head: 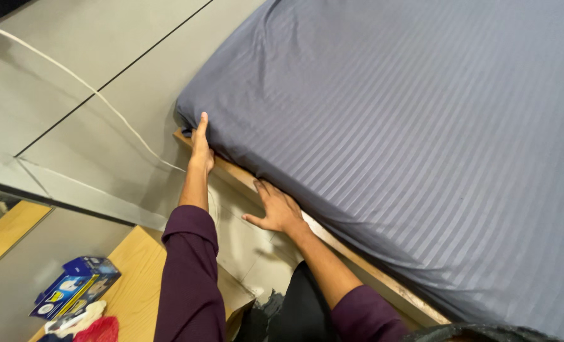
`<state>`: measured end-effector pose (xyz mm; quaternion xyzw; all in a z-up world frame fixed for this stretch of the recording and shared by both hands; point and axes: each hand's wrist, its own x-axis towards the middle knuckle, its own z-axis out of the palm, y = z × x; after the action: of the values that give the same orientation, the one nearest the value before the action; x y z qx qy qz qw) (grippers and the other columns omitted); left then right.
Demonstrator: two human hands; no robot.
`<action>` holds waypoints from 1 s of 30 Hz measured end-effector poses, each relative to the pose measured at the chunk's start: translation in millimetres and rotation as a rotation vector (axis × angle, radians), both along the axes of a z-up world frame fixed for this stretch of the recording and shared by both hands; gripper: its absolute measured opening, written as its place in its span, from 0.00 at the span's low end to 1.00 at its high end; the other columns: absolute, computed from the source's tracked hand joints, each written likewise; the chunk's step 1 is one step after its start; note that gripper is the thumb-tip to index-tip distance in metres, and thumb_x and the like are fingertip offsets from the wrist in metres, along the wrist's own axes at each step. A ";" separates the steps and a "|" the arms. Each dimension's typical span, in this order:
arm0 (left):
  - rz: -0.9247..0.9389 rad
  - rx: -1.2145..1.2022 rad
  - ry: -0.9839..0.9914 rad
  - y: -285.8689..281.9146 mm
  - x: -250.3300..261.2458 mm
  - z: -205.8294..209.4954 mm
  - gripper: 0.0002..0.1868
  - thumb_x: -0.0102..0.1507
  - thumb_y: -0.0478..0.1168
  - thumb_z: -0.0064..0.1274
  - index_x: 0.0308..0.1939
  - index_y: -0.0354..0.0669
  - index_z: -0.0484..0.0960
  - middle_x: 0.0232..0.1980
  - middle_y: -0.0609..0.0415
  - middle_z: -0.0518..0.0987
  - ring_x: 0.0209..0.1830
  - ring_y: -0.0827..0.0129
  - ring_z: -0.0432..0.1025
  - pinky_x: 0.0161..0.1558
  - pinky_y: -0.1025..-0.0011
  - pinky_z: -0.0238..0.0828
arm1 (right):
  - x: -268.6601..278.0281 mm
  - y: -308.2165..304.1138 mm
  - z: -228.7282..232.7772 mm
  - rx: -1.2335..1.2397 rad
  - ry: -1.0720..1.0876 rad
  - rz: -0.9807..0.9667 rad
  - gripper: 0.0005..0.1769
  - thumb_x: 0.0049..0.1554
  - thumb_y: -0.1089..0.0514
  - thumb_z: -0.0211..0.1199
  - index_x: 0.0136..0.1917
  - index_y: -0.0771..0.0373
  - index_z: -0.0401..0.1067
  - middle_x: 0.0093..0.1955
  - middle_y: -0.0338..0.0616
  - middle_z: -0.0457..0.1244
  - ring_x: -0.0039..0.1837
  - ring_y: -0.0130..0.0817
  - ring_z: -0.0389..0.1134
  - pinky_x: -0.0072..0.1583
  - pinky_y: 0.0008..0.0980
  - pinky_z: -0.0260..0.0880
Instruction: The person smooths out a blue striped bedsheet over a mattress and then proceeds to tuck the edges of the sheet under the mattress on multiple sides.
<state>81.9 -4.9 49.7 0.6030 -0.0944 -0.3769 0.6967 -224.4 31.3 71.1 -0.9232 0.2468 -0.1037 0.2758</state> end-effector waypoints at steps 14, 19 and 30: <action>-0.128 0.126 0.159 -24.4 59.7 -18.7 0.70 0.46 0.89 0.35 0.81 0.49 0.50 0.81 0.50 0.58 0.77 0.52 0.58 0.69 0.47 0.64 | -1.1 4.1 19.2 0.051 0.041 -0.018 0.60 0.49 0.22 0.61 0.78 0.66 0.56 0.79 0.59 0.52 0.78 0.58 0.53 0.74 0.52 0.56; 0.125 0.318 -0.023 -38.3 59.7 -11.3 0.58 0.58 0.82 0.33 0.77 0.45 0.47 0.78 0.46 0.55 0.75 0.46 0.57 0.68 0.40 0.53 | -0.4 2.3 13.8 0.085 0.029 -0.036 0.61 0.49 0.22 0.60 0.79 0.68 0.54 0.79 0.60 0.51 0.79 0.56 0.52 0.74 0.51 0.55; -0.026 0.701 -0.805 -20.1 -0.5 97.2 0.46 0.63 0.62 0.60 0.77 0.49 0.58 0.74 0.32 0.60 0.73 0.36 0.56 0.69 0.40 0.44 | 2.7 3.8 10.2 0.064 0.055 -0.035 0.63 0.50 0.21 0.59 0.80 0.68 0.51 0.80 0.59 0.50 0.79 0.55 0.51 0.75 0.51 0.53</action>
<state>81.4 -25.0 147.0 0.8953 -0.2302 -0.1333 0.3574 -221.7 35.2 81.3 -0.9119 0.2736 -0.0751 0.2964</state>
